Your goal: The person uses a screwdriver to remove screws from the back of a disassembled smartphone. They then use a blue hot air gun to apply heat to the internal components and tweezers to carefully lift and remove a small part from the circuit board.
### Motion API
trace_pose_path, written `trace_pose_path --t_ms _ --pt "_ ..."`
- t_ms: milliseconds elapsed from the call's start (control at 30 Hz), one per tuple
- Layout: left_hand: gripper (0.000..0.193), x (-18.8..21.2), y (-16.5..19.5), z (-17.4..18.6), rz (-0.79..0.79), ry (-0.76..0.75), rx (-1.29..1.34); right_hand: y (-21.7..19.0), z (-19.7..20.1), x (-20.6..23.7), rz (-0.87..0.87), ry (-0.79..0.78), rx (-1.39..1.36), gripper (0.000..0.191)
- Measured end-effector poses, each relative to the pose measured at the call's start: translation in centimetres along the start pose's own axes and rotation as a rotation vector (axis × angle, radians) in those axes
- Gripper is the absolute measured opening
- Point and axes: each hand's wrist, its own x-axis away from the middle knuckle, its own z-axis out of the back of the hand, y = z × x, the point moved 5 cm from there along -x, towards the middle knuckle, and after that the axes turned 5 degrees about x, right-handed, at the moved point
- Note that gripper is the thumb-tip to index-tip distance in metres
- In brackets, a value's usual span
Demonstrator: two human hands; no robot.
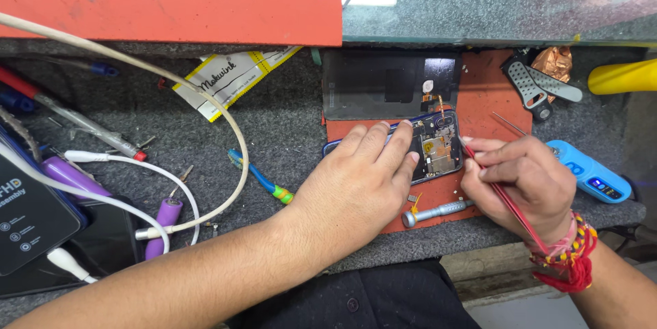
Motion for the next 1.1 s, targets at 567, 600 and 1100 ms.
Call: trace_pose_path --t_ms 567,600,1100 --pt "0.043 -0.1 -0.1 0.0 -0.001 -0.003 0.000 0.4 -0.2 0.8 -0.052 -0.013 -0.004 0.026" --pt "0.043 -0.1 -0.1 0.0 0.000 -0.003 -0.004 0.4 -0.2 0.8 -0.048 -0.018 -0.003 0.025" --pt "0.045 -0.3 -0.1 -0.1 -0.002 -0.029 0.002 -0.5 -0.7 0.0 0.106 -0.115 0.197 0.018"
